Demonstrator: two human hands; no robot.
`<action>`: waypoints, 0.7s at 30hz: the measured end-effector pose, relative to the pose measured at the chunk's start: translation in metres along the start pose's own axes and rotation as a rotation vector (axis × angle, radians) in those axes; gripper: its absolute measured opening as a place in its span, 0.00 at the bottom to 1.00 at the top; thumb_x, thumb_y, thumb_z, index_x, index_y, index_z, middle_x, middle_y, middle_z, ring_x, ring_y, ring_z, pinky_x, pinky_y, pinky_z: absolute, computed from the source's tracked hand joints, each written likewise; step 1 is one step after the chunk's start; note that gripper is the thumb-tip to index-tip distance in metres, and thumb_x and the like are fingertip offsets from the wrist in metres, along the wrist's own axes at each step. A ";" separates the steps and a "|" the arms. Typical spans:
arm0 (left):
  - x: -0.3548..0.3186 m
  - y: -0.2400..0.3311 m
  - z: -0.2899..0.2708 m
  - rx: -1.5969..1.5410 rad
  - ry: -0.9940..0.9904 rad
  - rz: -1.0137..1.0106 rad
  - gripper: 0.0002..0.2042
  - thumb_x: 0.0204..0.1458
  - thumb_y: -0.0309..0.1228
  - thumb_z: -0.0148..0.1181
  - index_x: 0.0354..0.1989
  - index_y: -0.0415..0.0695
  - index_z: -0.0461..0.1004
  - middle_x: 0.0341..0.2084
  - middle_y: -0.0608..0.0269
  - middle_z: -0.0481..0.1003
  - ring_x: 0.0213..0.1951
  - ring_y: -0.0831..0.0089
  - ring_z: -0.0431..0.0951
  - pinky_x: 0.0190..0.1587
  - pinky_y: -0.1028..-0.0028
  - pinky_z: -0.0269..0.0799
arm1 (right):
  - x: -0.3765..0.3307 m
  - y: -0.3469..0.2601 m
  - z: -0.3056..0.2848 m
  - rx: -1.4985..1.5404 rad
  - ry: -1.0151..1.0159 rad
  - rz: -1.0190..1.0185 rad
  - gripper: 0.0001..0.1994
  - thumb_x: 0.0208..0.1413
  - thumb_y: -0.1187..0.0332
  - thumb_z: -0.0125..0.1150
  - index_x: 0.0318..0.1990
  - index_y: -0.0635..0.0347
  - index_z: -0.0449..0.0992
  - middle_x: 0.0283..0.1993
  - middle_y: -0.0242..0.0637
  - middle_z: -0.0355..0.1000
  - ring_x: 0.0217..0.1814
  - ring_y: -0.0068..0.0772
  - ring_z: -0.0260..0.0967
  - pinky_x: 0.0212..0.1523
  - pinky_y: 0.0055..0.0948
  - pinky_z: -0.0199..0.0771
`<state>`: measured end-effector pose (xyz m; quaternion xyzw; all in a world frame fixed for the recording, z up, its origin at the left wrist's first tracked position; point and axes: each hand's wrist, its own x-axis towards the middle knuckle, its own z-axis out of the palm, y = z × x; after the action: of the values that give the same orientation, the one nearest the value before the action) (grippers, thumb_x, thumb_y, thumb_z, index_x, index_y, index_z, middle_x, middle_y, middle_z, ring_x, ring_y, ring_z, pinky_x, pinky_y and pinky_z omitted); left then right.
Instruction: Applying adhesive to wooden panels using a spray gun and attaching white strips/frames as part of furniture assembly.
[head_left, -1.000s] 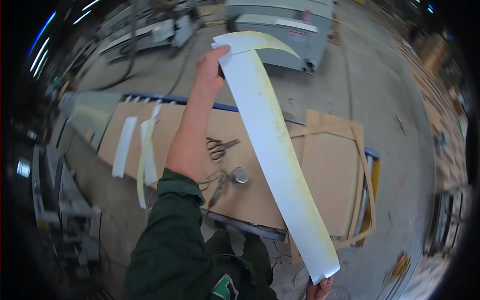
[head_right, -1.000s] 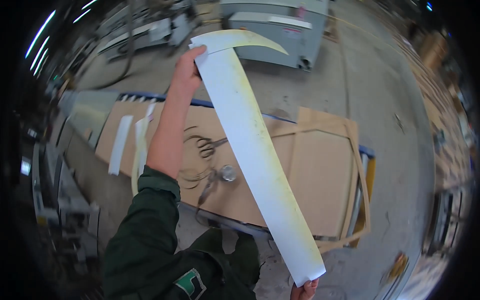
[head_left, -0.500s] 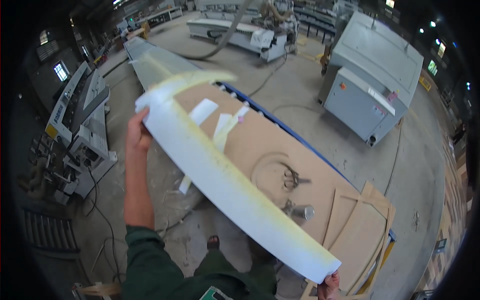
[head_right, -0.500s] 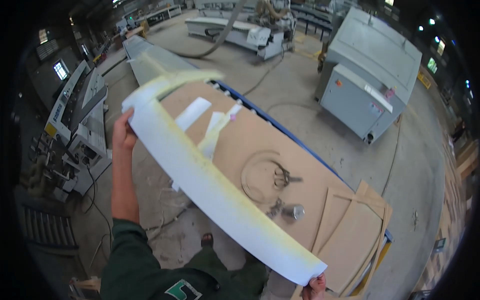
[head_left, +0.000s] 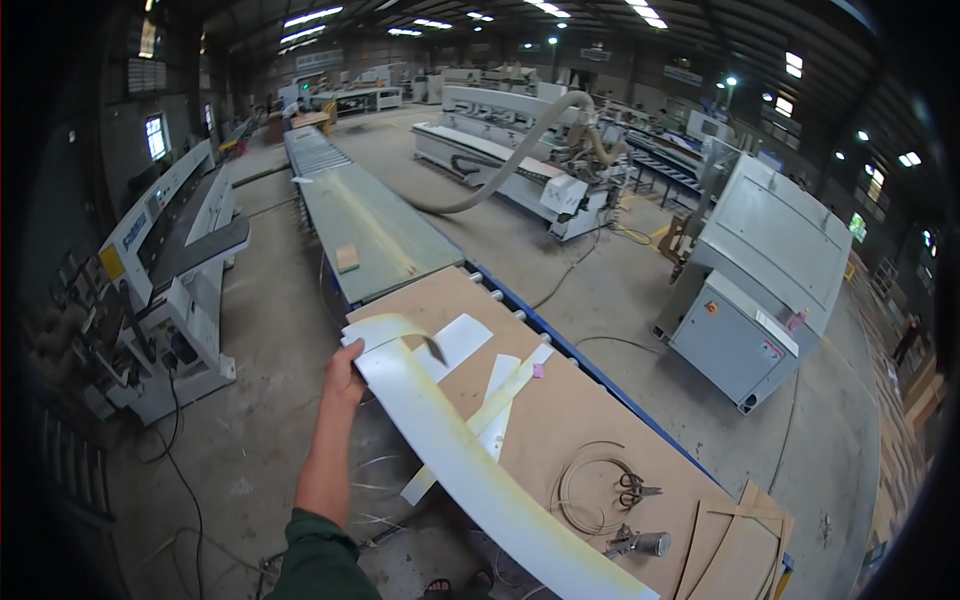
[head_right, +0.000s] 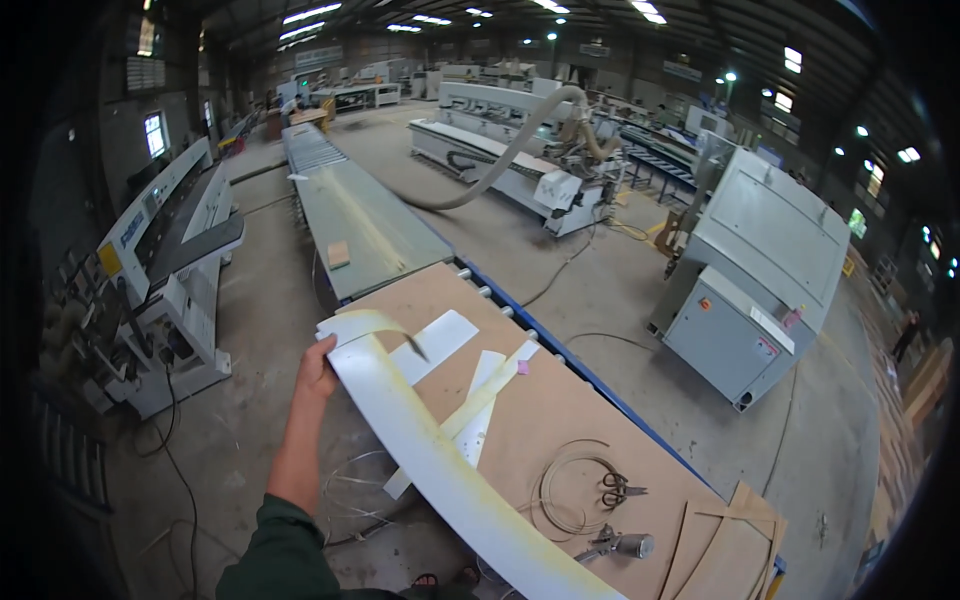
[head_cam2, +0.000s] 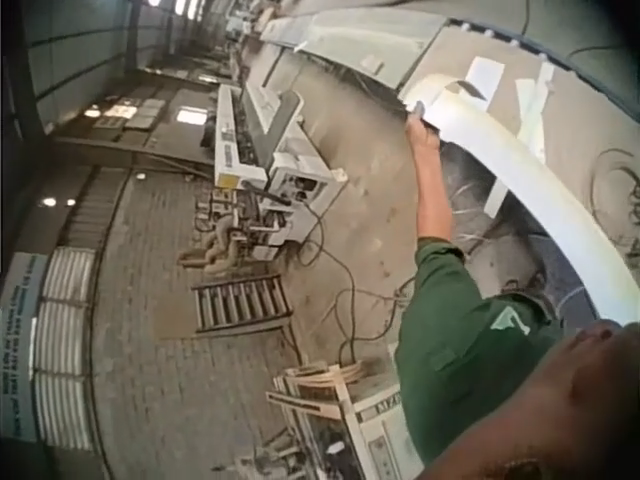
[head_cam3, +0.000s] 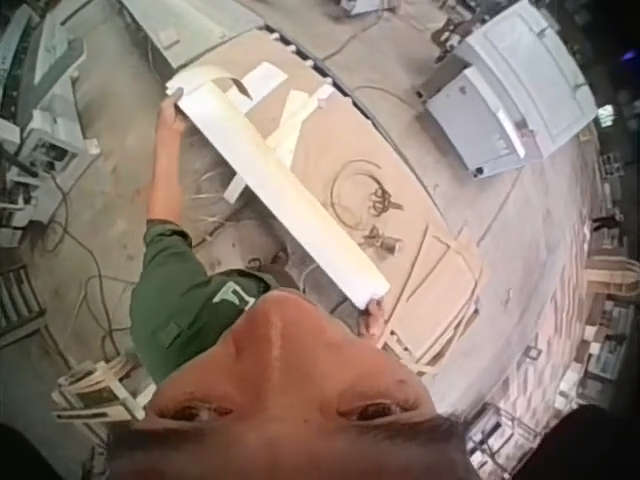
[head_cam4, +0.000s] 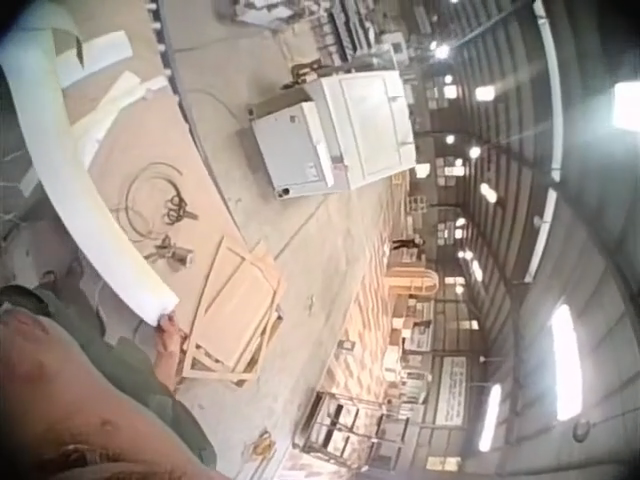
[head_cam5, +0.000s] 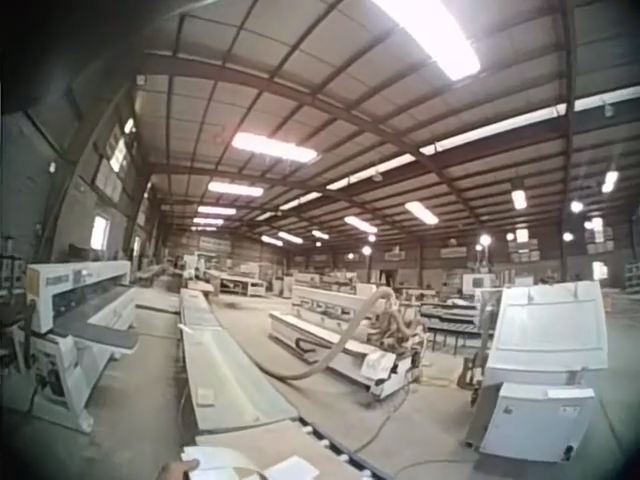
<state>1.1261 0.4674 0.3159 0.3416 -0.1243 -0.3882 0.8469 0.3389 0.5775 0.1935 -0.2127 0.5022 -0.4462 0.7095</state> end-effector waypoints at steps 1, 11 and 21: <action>0.012 -0.007 0.007 -0.017 0.023 -0.003 0.19 0.60 0.28 0.56 0.59 0.34 0.70 0.53 0.47 0.77 0.55 0.52 0.79 0.62 0.53 0.74 | 0.013 0.004 -0.021 -0.008 0.017 0.072 0.28 0.62 0.71 0.58 0.71 0.55 0.63 0.57 0.34 0.74 0.43 0.28 0.75 0.26 0.33 0.74; 0.166 -0.036 0.081 -0.128 -0.156 0.057 0.18 0.63 0.35 0.55 0.57 0.37 0.73 0.50 0.54 0.79 0.51 0.61 0.80 0.55 0.62 0.77 | 0.099 0.040 0.129 0.165 -0.156 -0.073 0.19 0.66 0.63 0.58 0.61 0.58 0.69 0.53 0.38 0.72 0.57 0.40 0.70 0.58 0.39 0.73; 0.115 -0.154 -0.164 0.849 -0.014 -0.430 0.19 0.52 0.48 0.69 0.31 0.42 0.79 0.27 0.58 0.78 0.29 0.69 0.77 0.28 0.66 0.71 | 0.274 0.207 0.452 0.161 -0.202 0.263 0.07 0.65 0.70 0.57 0.48 0.50 0.70 0.37 0.26 0.72 0.35 0.28 0.70 0.31 0.33 0.66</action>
<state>1.1930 0.3898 0.0853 0.6728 -0.2042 -0.4721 0.5318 0.8601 0.3854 0.0781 -0.1317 0.4146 -0.3647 0.8233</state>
